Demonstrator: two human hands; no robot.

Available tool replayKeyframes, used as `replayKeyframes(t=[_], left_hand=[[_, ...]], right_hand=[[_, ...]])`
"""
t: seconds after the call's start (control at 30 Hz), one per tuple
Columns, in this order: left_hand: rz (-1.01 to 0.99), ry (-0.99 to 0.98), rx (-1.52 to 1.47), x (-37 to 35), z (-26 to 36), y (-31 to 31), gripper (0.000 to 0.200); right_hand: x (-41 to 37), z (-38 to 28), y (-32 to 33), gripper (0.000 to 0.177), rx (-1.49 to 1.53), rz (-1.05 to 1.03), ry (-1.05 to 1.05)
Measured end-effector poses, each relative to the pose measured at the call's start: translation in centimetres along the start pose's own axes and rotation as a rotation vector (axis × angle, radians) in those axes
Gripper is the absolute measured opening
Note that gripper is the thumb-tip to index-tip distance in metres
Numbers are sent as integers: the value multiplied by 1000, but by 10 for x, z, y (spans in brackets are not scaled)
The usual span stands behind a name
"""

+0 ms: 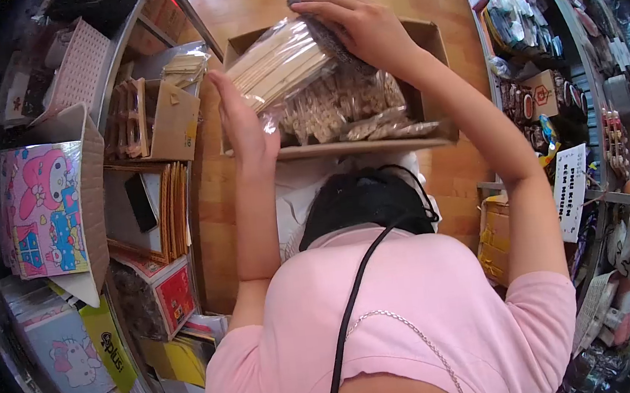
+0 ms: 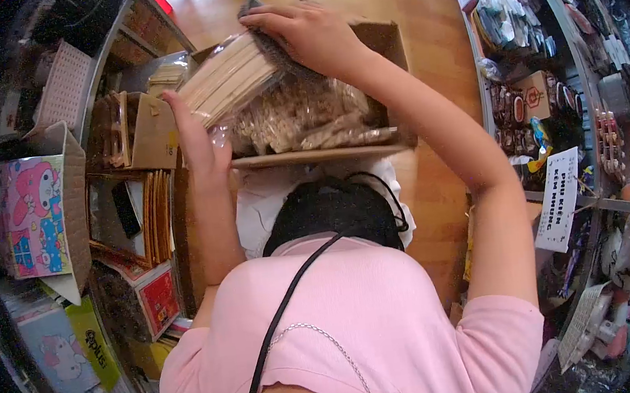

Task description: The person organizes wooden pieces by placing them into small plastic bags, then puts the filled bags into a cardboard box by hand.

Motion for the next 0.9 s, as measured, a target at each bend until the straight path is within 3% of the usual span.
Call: replayKeyframes(t=[0.03, 0.1, 0.13, 0.17, 0.23, 0.3, 0.37, 0.43, 0.5, 0.53, 0.6, 0.63, 0.7, 0.77, 0.9], left_hand=[[4, 4, 8, -3, 3, 1, 66], [62, 23, -75, -6, 9, 5, 63], [121, 54, -159, -5, 12, 6, 60], [121, 49, -159, -4, 18, 7, 60], [40, -115, -144, -5, 39, -3, 56], [40, -172, -152, -3, 51, -19, 54], [39, -325, -39, 6, 56, -29, 49], [111, -296, -52, 7, 58, -48, 42], [50, -871, 556, 18, 61, -62, 33], [55, -875, 553, 25, 61, -69, 33], [-142, -1300, 899, 31, 61, -86, 26], [-139, -1308, 897, 35, 60, -87, 26], [-227, -1556, 1326, 41, 51, -89, 26], [-305, -1467, 1363, 46, 44, -95, 29], [-399, -1312, 1426, 53, 45, -98, 40]], right_hand=[[0, -1, 6, 29, -5, 6, 12], [-3, 0, 13, 32, 139, -58, -403], [-6, 0, 12, 19, 157, 111, -396], [-9, 0, 15, 19, 159, 114, -392], [-15, -2, 30, 20, 297, 340, -518], [-18, 4, 42, 22, 381, 379, -547], [-15, 2, 52, 23, 963, 786, -778], [-15, 7, 50, 25, 1094, 836, -806], [-13, 6, 39, 27, 1270, 860, -897], [-11, 4, 38, 30, 1243, 770, -901], [-7, 4, 35, 33, 1244, 734, -913], [-7, 5, 34, 36, 1238, 704, -926], [-7, -1, 38, 69, 1467, 762, -1115], [-11, 3, 36, 86, 1543, 794, -1099], [-9, 6, 43, 93, 1604, 876, -1079]])
Point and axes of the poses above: each hand's wrist, its own x-axis towards the middle knuckle, its own y-axis out of the back of the hand, z = x × y, the point moved 1 cm from there along x, towards the middle knuckle, and after that the axes turned 15 degrees about y, right-handed, at the moved point
